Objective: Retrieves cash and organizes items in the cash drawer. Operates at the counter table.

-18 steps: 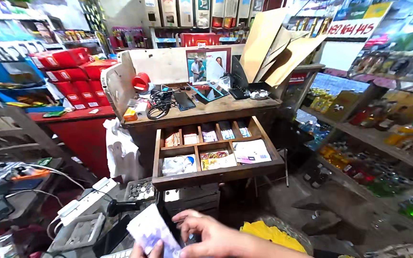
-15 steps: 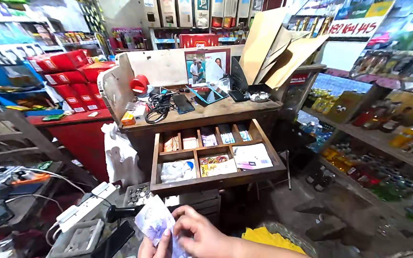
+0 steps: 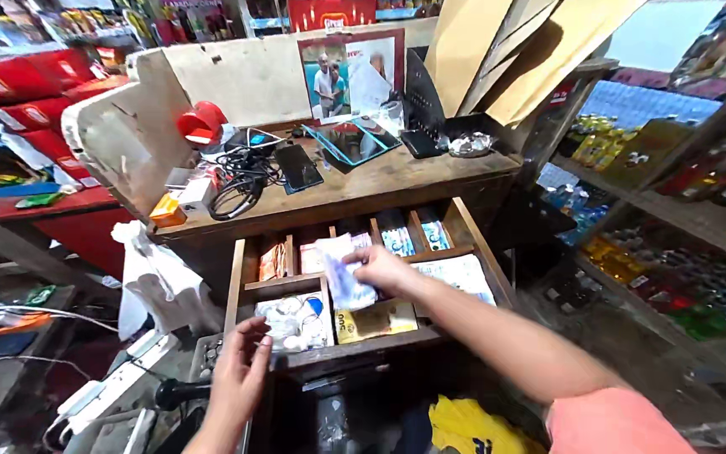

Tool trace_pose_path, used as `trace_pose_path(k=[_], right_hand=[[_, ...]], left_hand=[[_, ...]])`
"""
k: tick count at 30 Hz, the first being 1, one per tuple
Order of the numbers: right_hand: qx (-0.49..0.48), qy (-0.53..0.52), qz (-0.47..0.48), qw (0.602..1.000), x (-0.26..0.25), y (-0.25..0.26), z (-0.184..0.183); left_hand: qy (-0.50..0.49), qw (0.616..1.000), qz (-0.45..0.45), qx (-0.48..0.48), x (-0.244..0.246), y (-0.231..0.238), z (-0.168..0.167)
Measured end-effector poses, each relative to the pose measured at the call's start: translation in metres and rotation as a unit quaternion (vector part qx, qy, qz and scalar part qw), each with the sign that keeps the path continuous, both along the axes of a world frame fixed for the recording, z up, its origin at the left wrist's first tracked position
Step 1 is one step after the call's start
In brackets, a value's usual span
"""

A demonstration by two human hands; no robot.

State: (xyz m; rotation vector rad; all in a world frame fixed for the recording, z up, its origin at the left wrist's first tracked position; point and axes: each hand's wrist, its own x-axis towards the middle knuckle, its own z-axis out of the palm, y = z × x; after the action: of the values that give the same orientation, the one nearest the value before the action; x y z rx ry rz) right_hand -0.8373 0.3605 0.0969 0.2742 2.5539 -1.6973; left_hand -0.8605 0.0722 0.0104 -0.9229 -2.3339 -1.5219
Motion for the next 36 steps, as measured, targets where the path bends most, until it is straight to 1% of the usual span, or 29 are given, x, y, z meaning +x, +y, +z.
trace_pose_path(k=[2, 3, 5, 7, 9, 10, 11, 12, 13, 14, 16, 19, 21, 22, 24, 26, 27, 28, 30, 31, 32, 34, 36], right_hand=[[0.066, -0.067, -0.022, 0.995, -0.034, 0.029, -0.002], [0.121, -0.09, -0.021, 0.988, -0.049, 0.035, -0.002], [0.241, -0.092, -0.019, 0.966, -0.068, 0.033, 0.0], [0.375, -0.065, -0.018, 0.925, -0.062, 0.015, 0.011], [0.51, -0.003, -0.016, 0.86, -0.03, -0.014, 0.019], [0.54, 0.017, 0.022, 0.841, -0.011, -0.026, 0.02], [0.534, -0.003, 0.087, 0.841, 0.005, -0.033, 0.017], [0.504, -0.042, 0.156, 0.848, 0.016, -0.035, 0.007], [0.478, -0.063, 0.204, 0.852, 0.021, -0.033, -0.007], [0.458, -0.062, 0.231, 0.856, 0.023, -0.029, -0.02], [0.43, -0.036, 0.242, 0.869, 0.022, -0.02, -0.033], [0.366, -0.021, 0.222, 0.904, 0.023, -0.013, -0.031], [0.304, -0.005, 0.199, 0.931, 0.025, -0.01, -0.024], [0.267, 0.02, 0.172, 0.948, 0.026, -0.008, -0.018], [0.168, 0.072, 0.088, 0.979, 0.025, -0.008, 0.0], [0.032, 0.113, 0.008, 0.993, 0.019, -0.017, 0.016], [-0.028, 0.135, -0.01, 0.99, 0.015, -0.025, 0.017], [-0.066, 0.149, -0.009, 0.987, 0.012, -0.035, 0.016], [-0.075, 0.139, 0.03, 0.987, 0.008, -0.054, 0.01], [-0.055, 0.126, 0.042, 0.99, 0.007, -0.059, 0.011], [-0.022, 0.115, 0.033, 0.993, 0.005, -0.059, 0.015], [0.063, 0.098, -0.042, 0.992, -0.001, -0.04, 0.029], [0.158, 0.087, -0.131, 0.975, -0.015, 0.002, 0.035]], left_hand=[[0.117, 0.987, 0.032, -0.102, -0.02, -0.006, -0.007], [0.159, 0.975, 0.041, -0.147, -0.025, -0.006, -0.009], [0.182, 0.954, 0.048, -0.232, -0.025, -0.001, -0.009], [0.187, 0.94, 0.055, -0.281, -0.021, 0.0, -0.009], [0.207, 0.934, 0.056, -0.285, -0.021, -0.003, -0.011], [0.217, 0.934, 0.056, -0.278, -0.021, -0.003, -0.013], [0.225, 0.933, 0.058, -0.273, -0.022, -0.003, -0.014], [0.229, 0.933, 0.06, -0.27, -0.021, -0.003, -0.016], [0.231, 0.933, 0.063, -0.269, -0.021, -0.003, -0.017], [0.234, 0.933, 0.067, -0.267, -0.022, -0.002, -0.017], [0.247, 0.931, 0.071, -0.259, -0.024, -0.001, -0.018], [0.253, 0.931, 0.068, -0.255, -0.026, -0.001, -0.022], [0.236, 0.938, 0.058, -0.248, -0.027, -0.002, -0.021], [0.216, 0.944, 0.049, -0.245, -0.027, -0.002, -0.018], [0.133, 0.962, 0.011, -0.239, -0.026, 0.0, -0.005], [0.046, 0.978, -0.056, -0.198, -0.025, 0.007, 0.008], [0.02, 0.983, -0.097, -0.155, -0.025, 0.012, 0.01], [0.01, 0.987, -0.126, -0.095, -0.026, 0.018, 0.008], [-0.009, 0.988, -0.145, 0.053, -0.029, 0.03, -0.004], [-0.035, 0.982, -0.144, 0.116, -0.032, 0.032, -0.006], [-0.079, 0.972, -0.141, 0.169, -0.034, 0.029, -0.004], [-0.189, 0.939, -0.11, 0.264, -0.035, 0.022, 0.003], [-0.26, 0.907, -0.069, 0.324, -0.035, 0.021, 0.01]])
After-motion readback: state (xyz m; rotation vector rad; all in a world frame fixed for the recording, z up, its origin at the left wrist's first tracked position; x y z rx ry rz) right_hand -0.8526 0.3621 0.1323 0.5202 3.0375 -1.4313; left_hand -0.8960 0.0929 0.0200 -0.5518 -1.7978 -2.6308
